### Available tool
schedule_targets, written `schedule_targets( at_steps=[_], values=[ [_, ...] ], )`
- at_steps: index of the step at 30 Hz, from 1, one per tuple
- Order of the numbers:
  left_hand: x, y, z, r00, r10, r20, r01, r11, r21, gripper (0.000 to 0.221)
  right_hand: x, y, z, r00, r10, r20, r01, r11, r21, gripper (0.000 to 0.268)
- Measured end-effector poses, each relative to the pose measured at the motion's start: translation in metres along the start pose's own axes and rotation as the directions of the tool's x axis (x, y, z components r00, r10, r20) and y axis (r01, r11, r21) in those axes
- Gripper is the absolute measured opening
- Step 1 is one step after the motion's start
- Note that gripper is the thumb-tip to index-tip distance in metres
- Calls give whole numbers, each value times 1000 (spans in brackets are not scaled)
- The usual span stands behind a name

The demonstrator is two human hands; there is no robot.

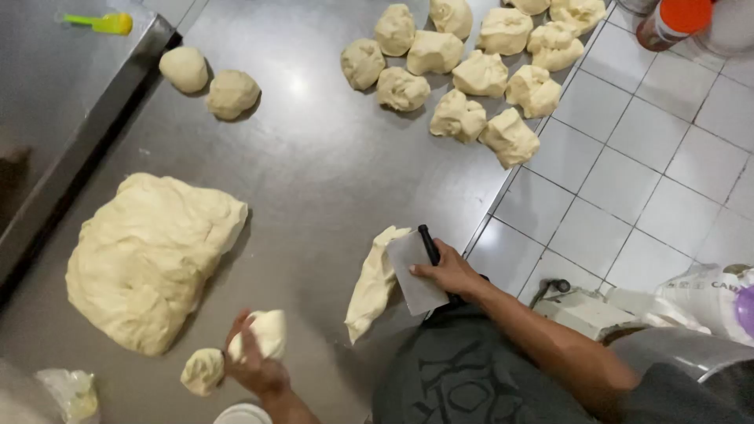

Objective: Cutting, weighing, and shaping portions of dough on a metal workbench in a bakery.

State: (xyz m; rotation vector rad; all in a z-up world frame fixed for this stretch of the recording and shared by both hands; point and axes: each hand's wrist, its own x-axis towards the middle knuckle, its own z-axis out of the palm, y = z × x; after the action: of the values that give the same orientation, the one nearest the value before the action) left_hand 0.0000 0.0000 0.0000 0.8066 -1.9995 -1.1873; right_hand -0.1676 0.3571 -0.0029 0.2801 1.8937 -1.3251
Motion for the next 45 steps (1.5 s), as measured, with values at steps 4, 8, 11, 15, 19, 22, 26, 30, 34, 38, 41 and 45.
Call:
schedule_targets(
  at_steps=[4, 8, 11, 15, 19, 22, 26, 30, 34, 38, 41, 45],
  values=[
    [13, 117, 127, 954, -5, 301, 49, 989, -141, 28, 20, -4, -60, 998, -25, -61, 29, 997, 78, 72],
    [18, 180, 246, 900, 57, 432, -3, 992, -124, 65, 40, 10, -128, 985, -40, -167, 53, 996, 72, 72],
    [17, 221, 310, 845, 245, 475, -199, 969, -145, 66, 46, 15, -173, 977, -20, -211, 63, 977, 202, 77],
    [7, 235, 368, 783, 407, 471, -376, 912, -163, 45, 55, 19, -219, 963, 40, -266, 8, 984, 177, 69],
    [-10, 170, 413, 819, 371, 437, -408, 913, -11, 44, 59, 4, -247, 947, 97, -307, -21, 970, 243, 64],
    [-6, 152, 431, 843, 211, 495, -364, 901, 235, 60, 61, 0, -251, 943, 141, -301, -55, 959, 278, 61],
    [6, 156, 420, 796, -95, 598, -278, 821, 499, 103, 82, 1, -249, 955, 31, -294, 26, 982, 187, 59],
    [-20, 130, 338, 851, -106, 514, -216, 821, 528, 97, 75, -31, -221, 992, -33, -123, 43, 996, 81, 57],
    [-55, 85, 235, 881, -222, 417, -127, 740, 660, 87, 76, -66, -173, 993, -117, 14, 117, 993, 13, 61],
    [-86, 75, 171, 836, -429, 343, 35, 665, 746, 95, 66, -89, -115, 955, -246, 165, 276, 941, -195, 56],
    [-107, 83, 149, 848, -378, 371, -9, 690, 724, 102, 60, -94, -70, 880, -343, 330, 453, 815, -362, 54],
    [-146, 38, 148, 919, -218, 328, -72, 725, 685, 103, 44, -102, -17, 866, -283, 412, 471, 735, -488, 47]
  ],
)
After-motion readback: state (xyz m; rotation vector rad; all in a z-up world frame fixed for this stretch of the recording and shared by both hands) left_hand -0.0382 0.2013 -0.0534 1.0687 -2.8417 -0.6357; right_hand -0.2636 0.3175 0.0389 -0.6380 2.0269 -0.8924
